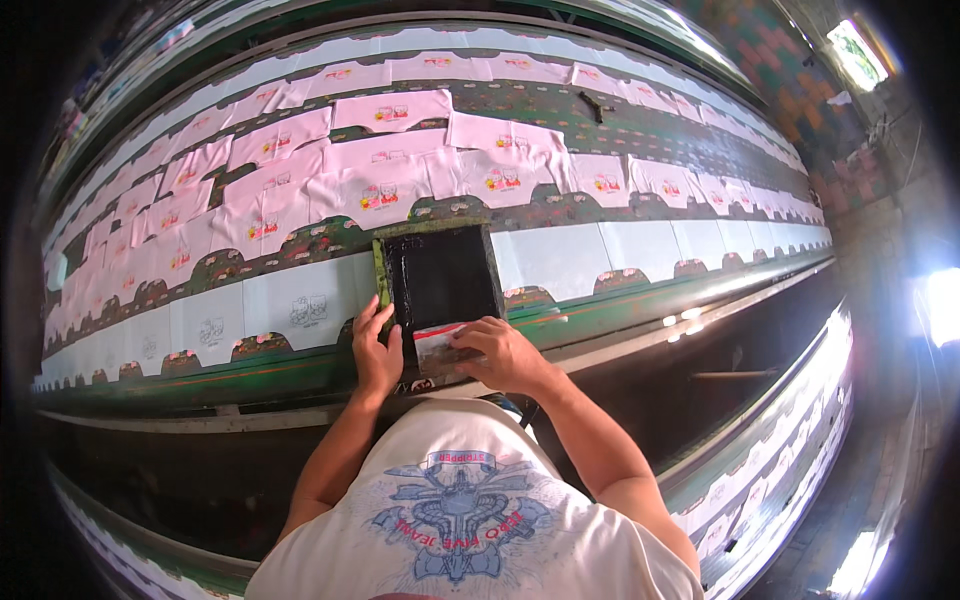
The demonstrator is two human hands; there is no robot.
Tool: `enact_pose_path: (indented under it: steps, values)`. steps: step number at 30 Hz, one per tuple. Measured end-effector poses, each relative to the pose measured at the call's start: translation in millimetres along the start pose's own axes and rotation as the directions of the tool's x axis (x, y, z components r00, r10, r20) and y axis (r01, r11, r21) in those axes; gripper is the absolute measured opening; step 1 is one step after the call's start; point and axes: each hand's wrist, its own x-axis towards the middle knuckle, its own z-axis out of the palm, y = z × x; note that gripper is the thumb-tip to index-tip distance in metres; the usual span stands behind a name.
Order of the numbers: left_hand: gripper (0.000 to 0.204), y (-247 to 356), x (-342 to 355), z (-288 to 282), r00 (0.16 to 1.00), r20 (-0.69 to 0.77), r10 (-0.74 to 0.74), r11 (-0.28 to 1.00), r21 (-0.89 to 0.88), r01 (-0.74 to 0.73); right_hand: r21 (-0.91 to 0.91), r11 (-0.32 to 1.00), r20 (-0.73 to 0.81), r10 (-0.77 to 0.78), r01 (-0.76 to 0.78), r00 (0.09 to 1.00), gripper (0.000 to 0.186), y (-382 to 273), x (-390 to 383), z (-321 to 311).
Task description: The person uses a squeegee to spread ink across a screen printing frame and presses the ink through onto pink fabric pieces laid out on a long table. The person repeatedly repositions the frame and repeats the squeegee strokes along the table.
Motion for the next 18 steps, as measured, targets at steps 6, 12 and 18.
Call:
enact_pose_path:
  steps: [6, 12, 18]
  values:
    - [0.047, 3, 7, 4, 1.000, 0.011, -0.006, 0.997, 0.080, 0.005, 0.030, 0.999, -0.133, 0.030, -0.026, 0.991, 0.021, 19, -6, -7]
    - [0.042, 28, 14, 4, 0.996, 0.073, -0.051, 0.947, 0.320, 0.025, 0.046, 0.993, -0.189, -0.097, 0.108, 0.977, 0.026, 56, -27, -36]
    - [0.040, 54, 26, 9, 0.918, 0.078, -0.388, 0.858, 0.395, 0.329, 0.085, 0.995, -0.153, -0.043, 0.056, 0.987, 0.023, 110, -49, -81]
